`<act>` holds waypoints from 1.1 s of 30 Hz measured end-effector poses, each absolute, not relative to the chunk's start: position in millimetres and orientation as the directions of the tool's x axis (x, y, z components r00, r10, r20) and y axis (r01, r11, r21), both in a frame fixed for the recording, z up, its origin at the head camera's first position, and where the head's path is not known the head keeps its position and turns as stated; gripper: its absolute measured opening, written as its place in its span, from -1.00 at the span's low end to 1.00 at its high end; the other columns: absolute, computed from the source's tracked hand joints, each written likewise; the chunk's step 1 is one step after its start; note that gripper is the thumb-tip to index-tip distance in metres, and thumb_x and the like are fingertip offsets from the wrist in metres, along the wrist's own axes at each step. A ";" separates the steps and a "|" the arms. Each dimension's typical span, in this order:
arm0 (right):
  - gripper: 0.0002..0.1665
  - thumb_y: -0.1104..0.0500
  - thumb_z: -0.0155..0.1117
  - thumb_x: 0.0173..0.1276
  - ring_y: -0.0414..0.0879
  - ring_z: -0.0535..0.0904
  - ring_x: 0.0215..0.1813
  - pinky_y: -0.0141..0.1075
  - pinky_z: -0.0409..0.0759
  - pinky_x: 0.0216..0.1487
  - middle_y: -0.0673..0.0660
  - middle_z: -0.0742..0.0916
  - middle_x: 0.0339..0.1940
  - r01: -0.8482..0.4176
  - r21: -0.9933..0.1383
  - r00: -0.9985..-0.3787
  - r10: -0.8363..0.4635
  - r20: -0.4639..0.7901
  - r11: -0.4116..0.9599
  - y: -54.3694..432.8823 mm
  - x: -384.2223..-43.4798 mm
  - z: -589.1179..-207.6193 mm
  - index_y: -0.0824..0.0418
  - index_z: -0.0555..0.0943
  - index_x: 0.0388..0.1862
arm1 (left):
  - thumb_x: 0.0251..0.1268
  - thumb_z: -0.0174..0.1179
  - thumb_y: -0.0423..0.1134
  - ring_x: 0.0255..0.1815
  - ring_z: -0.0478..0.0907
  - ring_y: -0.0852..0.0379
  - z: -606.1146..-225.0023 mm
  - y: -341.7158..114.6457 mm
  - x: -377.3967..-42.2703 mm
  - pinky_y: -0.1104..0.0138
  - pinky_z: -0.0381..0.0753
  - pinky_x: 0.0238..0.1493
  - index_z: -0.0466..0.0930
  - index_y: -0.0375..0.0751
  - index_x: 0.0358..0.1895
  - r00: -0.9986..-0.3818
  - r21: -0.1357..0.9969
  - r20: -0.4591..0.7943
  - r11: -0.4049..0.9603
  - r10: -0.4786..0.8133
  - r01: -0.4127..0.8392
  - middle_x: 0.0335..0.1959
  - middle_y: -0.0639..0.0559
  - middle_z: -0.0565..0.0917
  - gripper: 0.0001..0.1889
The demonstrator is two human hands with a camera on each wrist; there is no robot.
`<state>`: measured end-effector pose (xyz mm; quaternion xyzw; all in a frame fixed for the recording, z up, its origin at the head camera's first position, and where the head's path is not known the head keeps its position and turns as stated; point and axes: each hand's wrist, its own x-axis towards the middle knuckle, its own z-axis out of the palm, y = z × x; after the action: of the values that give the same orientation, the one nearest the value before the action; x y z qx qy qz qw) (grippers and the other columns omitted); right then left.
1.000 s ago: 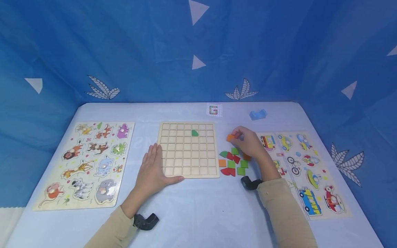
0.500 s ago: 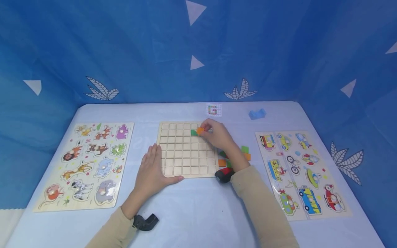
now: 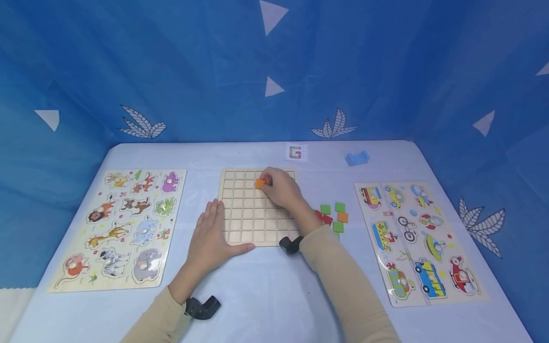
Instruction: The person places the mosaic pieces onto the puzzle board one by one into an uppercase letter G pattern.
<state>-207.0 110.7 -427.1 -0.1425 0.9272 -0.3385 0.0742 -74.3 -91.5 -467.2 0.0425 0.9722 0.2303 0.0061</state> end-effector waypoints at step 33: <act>-0.70 0.16 0.23 0.46 -0.05 0.52 -0.10 -0.16 0.54 -0.03 0.06 0.64 -0.10 -0.295 -0.537 -0.918 -0.390 -0.068 0.790 109.5 -207.1 -420.4 0.07 0.67 0.13 | -0.36 0.14 0.75 0.68 -0.26 -0.11 -470.8 -91.2 -75.4 -0.01 -0.10 0.62 -0.16 -0.32 0.59 -0.996 0.440 0.017 0.894 0.083 0.081 0.65 -0.20 -0.13 0.54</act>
<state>-207.1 109.5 -420.4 -0.1818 0.9421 -0.2678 0.0879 -75.4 -91.2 -470.8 0.0421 0.9732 0.2259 0.0013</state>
